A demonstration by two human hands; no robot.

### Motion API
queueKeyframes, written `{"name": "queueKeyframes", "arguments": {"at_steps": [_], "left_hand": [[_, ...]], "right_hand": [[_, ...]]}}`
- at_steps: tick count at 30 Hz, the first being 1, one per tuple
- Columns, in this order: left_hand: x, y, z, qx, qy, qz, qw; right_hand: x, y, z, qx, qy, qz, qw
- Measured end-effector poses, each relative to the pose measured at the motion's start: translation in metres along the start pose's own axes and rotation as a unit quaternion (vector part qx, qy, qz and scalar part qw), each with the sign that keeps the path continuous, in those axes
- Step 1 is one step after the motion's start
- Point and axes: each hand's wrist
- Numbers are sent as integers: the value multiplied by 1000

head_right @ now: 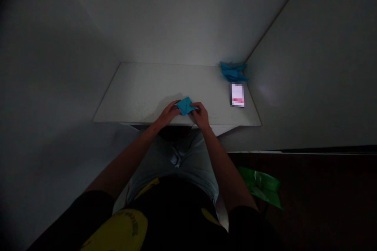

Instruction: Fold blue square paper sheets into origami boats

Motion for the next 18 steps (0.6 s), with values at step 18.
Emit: {"name": "queueKeyframes", "arguments": {"at_steps": [18], "left_hand": [[6,0,-5,18,1,-128,992]], "right_hand": [[-9,-4,7,-43,-15,46,998]]}}
Point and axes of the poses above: each hand's wrist, its own z-axis away from the middle knuckle, its own y-axis out of the back of the hand, x = y × z, and after that the axes turned 14 degrees about -y, right-handed
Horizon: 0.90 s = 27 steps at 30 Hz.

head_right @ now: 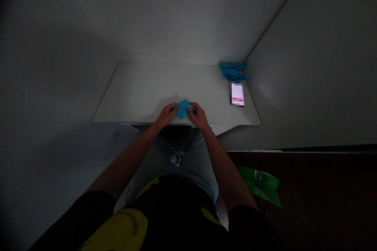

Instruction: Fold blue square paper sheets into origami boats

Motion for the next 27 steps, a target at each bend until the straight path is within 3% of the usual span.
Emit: {"name": "queueKeyframes", "arguments": {"at_steps": [11,20,27], "left_hand": [[0,2,-5,62,39,107,992],[-3,4,-4,87,14,131,987],[-1,-1,-3,61,7,103,993]], "right_hand": [[-14,-5,-3,67,-7,23,997],[-13,-5,-4,77,-7,-4,997],[-13,-8,0,49,11,61,997]]}}
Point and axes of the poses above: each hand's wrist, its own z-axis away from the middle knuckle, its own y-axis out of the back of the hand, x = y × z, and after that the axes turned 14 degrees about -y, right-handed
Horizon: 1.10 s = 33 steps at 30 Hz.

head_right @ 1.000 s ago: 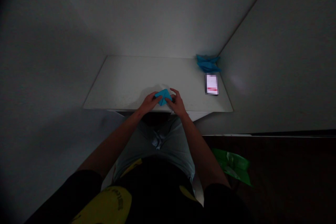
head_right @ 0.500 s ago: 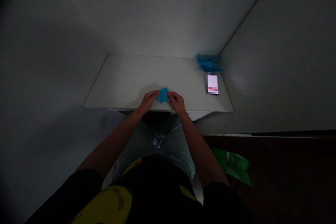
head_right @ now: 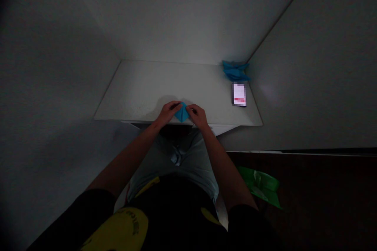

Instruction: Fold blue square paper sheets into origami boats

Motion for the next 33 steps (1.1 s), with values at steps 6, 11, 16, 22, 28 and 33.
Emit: {"name": "queueKeyframes", "arguments": {"at_steps": [6,11,16,22,28,33], "left_hand": [[6,2,-1,-9,15,-51,999],[7,2,-2,21,10,-35,999],[1,4,-3,88,17,-15,996],[-7,6,-3,140,34,41,989],[-13,5,-3,184,53,79,978],[-10,6,-4,170,72,79,980]], "right_hand": [[-3,1,2,1,-5,-8,1000],[-4,0,1,14,-7,-14,1000],[-1,0,-1,39,-19,-51,998],[7,4,-6,100,-24,-102,989],[13,5,-12,136,-35,-153,978],[15,6,-11,136,-36,-139,980]]}}
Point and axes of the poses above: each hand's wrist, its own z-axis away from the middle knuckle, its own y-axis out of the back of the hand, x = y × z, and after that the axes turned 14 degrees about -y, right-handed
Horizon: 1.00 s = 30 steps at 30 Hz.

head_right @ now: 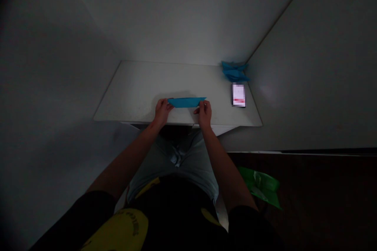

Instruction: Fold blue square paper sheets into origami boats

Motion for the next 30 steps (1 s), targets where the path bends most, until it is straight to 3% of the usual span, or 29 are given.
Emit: {"name": "queueKeyframes", "arguments": {"at_steps": [3,9,16,23,30], "left_hand": [[6,1,3,-28,-16,2,999],[16,4,10,-156,-51,-71,984],[15,4,10,-140,-40,-111,983],[16,5,13,-103,-36,-195,975],[19,-3,14,-73,-33,-133,988]], "right_hand": [[0,-1,1,-4,-2,-12,1000],[-1,-2,2,-29,-8,-10,1000],[-5,3,6,-95,-26,30,995],[-9,5,8,-75,-32,57,995],[-2,8,5,-13,-46,54,997]]}}
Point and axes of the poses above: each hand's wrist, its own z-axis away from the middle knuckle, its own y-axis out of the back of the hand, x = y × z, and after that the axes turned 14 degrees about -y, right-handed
